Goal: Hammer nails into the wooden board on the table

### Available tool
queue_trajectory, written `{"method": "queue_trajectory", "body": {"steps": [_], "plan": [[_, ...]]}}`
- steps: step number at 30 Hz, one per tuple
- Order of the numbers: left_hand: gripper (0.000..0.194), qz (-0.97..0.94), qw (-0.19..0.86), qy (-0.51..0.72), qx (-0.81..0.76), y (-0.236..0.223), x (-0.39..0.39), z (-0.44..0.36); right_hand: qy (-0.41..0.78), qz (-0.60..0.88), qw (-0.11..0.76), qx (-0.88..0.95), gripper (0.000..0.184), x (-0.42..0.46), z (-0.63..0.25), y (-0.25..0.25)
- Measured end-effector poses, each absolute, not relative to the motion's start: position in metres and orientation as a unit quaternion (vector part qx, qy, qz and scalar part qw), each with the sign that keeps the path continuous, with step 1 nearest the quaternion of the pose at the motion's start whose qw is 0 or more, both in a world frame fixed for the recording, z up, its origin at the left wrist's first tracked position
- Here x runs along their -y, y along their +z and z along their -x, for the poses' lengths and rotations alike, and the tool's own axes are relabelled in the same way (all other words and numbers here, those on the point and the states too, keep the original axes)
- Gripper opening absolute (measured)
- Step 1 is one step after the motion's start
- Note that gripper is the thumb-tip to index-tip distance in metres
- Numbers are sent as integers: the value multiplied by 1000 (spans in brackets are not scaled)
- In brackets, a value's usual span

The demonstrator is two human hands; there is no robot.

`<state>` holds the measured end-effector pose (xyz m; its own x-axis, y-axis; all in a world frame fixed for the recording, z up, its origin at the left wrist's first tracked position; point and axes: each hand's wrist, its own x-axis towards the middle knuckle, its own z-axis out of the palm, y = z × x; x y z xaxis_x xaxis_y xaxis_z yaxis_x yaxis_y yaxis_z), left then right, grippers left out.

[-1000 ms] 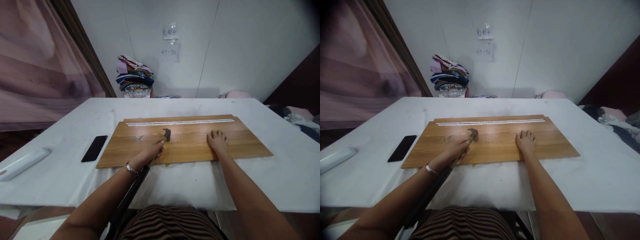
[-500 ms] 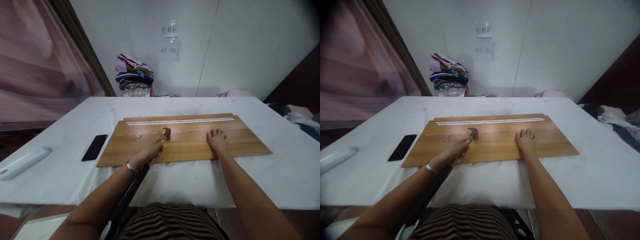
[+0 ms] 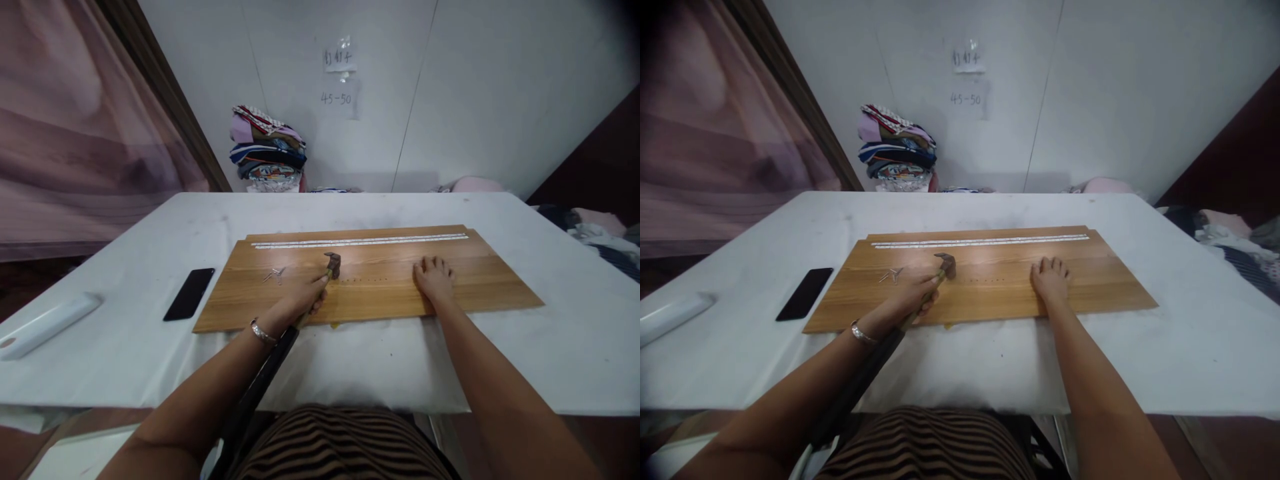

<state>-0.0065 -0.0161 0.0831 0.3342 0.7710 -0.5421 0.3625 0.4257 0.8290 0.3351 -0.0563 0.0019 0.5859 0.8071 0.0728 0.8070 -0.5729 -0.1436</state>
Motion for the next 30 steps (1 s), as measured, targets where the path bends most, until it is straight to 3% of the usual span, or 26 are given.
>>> {"method": "queue_trajectory", "body": {"steps": [30], "plan": [[26,-516,643,178,-537,88,19,7,3,889,77,451,55,56,-335,1]]}}
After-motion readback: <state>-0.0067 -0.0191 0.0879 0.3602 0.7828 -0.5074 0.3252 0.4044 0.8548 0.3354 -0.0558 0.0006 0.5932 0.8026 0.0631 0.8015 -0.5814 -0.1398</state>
